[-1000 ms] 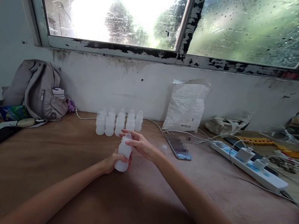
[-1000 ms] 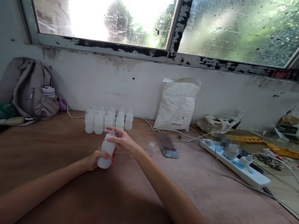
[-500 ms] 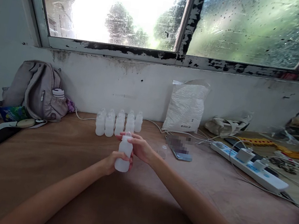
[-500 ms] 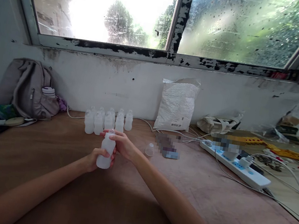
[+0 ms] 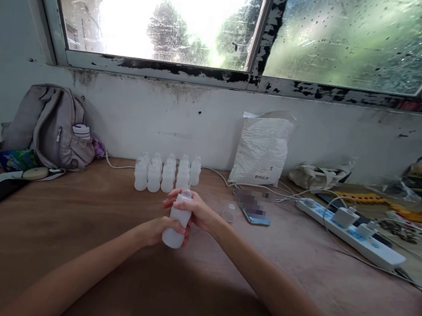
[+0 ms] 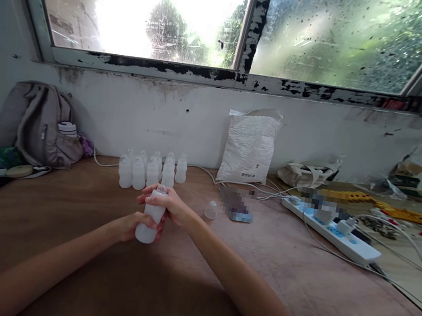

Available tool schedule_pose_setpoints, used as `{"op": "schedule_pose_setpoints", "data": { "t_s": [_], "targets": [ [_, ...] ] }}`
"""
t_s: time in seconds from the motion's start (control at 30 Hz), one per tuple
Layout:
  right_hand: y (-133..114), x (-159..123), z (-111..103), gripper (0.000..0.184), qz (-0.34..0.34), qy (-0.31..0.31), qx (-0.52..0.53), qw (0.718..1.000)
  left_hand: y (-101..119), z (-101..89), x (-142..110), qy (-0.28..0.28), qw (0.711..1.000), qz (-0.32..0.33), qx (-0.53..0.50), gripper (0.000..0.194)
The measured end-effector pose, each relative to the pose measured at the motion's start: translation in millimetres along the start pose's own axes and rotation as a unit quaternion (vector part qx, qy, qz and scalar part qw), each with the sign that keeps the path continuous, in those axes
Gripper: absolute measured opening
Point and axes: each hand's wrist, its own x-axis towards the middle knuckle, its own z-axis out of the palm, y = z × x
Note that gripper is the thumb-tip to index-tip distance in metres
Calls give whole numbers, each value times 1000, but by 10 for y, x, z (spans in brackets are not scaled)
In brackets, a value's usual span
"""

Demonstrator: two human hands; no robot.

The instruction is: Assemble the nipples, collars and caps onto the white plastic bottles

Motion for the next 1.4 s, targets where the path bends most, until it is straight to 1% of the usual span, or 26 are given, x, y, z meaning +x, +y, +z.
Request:
{"op": "schedule_pose_setpoints", "data": {
  "t_s": [0.07,0.13,0.2,0.27,0.3,0.33,0.37,0.4,0.43,0.47,0.5,0.53,0.57,0.6,0.67,0.73,0.9,1.0,1.07,1.13,1.2,1.27,1.3,1.33,1.37,1.4],
  "targets": [
    [46,17,37,22,-37,56,-12,998,-1,-6,30,91,990,58,90,15],
    [93,35,79,21,-75,106,-30,991,-8,-34,78,166,969,105,152,16],
    [117,43,124,23,-109,126,-47,985,-12,-68,112,214,952,134,171,21],
    [111,36,164,24,-133,131,-55,981,-5,-84,108,237,942,157,177,27],
    [98,29,181,25,-138,135,-56,980,4,-84,90,238,941,165,175,31],
    [79,20,195,25,-135,138,-57,980,16,-77,63,223,947,162,167,32],
    [57,10,206,25,-125,137,-58,981,28,-68,29,184,962,142,146,31],
    [34,-1,213,24,-110,126,-58,984,40,-57,-7,132,979,109,115,27],
    [12,-12,217,24,-94,105,-54,989,49,-45,-43,58,994,60,68,22],
    [-5,-22,218,23,-79,78,-46,993,53,-35,-75,-6,1000,20,22,19],
    [-17,-30,217,21,-66,51,-34,996,53,-25,-100,-58,998,-11,-18,18],
    [-21,-34,214,19,-57,33,-22,998,49,-16,-116,-81,996,-24,-39,18],
    [-18,-34,210,18,-52,26,-10,998,43,-7,-123,-74,996,-16,-37,18],
    [-7,-31,204,17,-48,30,-1,998,37,1,-122,-51,999,1,-19,17],
    [26,-16,191,16,-50,56,4,997,31,17,-100,11,999,36,30,13],
    [60,1,183,16,-68,82,-1,994,33,31,-61,57,994,60,66,12],
    [116,4,215,17,-129,122,-25,984,25,76,47,163,968,126,145,20],
    [123,2,246,20,-138,138,-56,979,-1,119,60,221,955,154,125,26],
    [86,9,230,23,-122,144,-106,976,-23,144,43,220,960,143,94,21],
    [-7,9,150,28,-76,129,-197,969,-54,156,22,181,975,109,68,10],
    [-150,-17,-6,35,-27,81,-325,942,-101,149,17,147,984,80,52,5],
    [-305,-71,-225,41,-5,17,-457,889,-158,122,35,144,987,66,35,13],
    [-370,-103,-345,46,22,7,-509,860,-186,104,49,151,986,61,25,17],
    [-418,-133,-465,51,65,7,-560,826,-209,83,65,161,985,59,16,20],
    [-446,-159,-578,57,116,31,-607,786,-227,63,80,175,983,61,10,23],
    [-453,-176,-680,62,172,74,-645,741,-239,43,93,191,979,67,7,24]
  ]
}}
